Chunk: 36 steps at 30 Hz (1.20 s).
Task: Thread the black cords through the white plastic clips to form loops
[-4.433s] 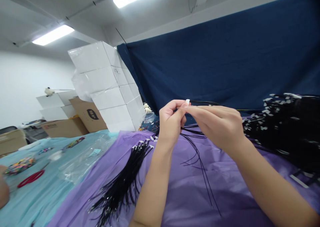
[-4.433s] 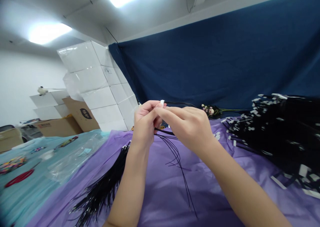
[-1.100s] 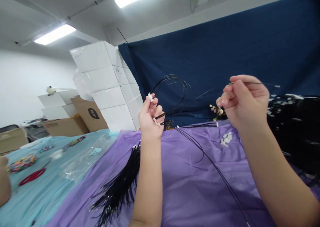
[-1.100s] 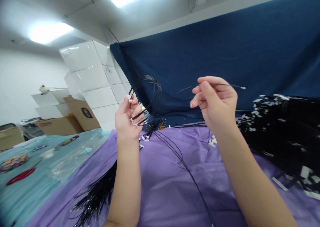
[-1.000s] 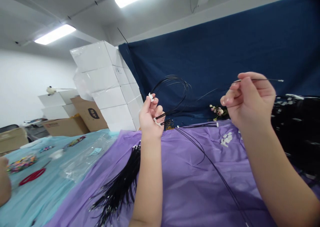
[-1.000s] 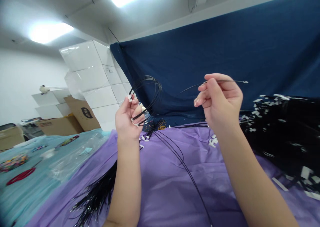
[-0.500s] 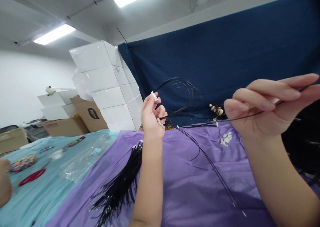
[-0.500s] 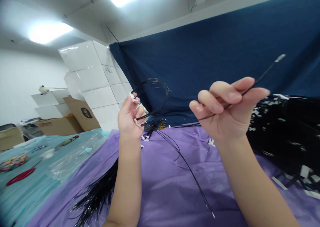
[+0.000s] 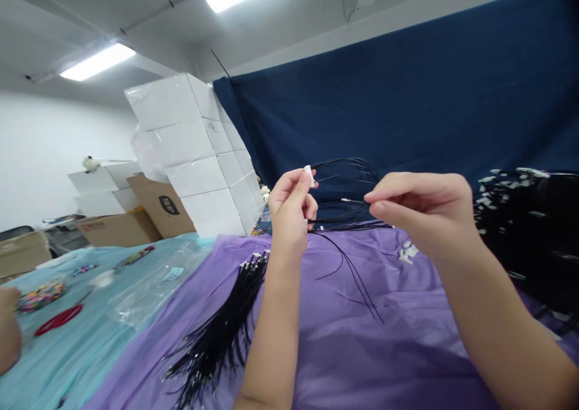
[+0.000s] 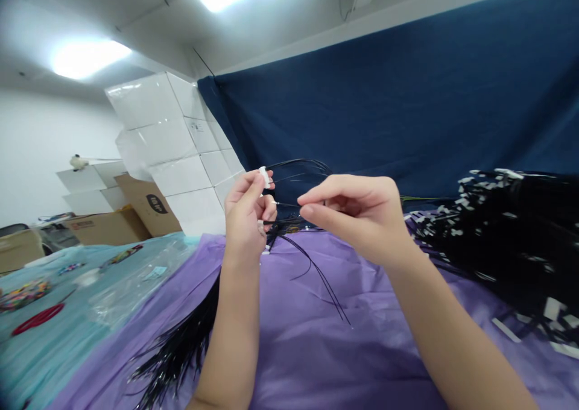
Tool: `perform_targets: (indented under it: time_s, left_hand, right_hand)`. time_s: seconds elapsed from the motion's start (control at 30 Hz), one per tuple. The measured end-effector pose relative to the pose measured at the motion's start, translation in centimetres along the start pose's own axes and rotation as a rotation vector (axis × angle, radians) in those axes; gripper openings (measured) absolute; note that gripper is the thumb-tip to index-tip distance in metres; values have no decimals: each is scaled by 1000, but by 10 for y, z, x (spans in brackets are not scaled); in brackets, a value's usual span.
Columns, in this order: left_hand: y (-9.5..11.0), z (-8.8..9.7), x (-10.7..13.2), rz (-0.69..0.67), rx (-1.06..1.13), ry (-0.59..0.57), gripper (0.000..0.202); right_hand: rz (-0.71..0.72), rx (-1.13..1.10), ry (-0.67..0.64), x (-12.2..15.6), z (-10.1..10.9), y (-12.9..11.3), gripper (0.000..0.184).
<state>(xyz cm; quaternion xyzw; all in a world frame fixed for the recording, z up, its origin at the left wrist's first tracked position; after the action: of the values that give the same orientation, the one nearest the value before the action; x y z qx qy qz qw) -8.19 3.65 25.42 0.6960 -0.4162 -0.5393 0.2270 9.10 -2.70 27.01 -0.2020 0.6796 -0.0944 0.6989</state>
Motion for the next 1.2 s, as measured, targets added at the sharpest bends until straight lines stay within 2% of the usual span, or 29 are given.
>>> perform_targets:
  time_s: [0.2,0.33,0.67,0.93,1.2]
  left_hand:
    - [1,-17,7,57,72,-158,17]
    - [1,-20,10,86,105,-214,16]
    - [-1,-22,8,104,150,-248,17]
    - [1,-22,10,76,65,-235,19]
    - [1,-21,11,53,27,-238,20]
  right_hand:
    - [210,371,-10,1,-4,-17,14]
    - [291,495,12,1,-6,-26,11]
    - [363,595,79,4,-7,-35,10]
    - [412,637,46,4,-15,-32,11]
    - [396,655,52,4,-14,-30,8]
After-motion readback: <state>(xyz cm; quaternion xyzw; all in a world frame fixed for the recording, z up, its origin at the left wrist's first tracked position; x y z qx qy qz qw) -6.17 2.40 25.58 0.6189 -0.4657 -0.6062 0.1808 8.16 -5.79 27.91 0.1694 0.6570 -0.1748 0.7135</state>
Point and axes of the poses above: each hand's wrist, its own x-axis away from the middle knuckle, its own z-axis out of the back of the hand, y = z × x, the point moved 9 cm from there along -x, towards the middle knuckle, and after that the axes turned 2 degrees about z, right-handed, at the moved point
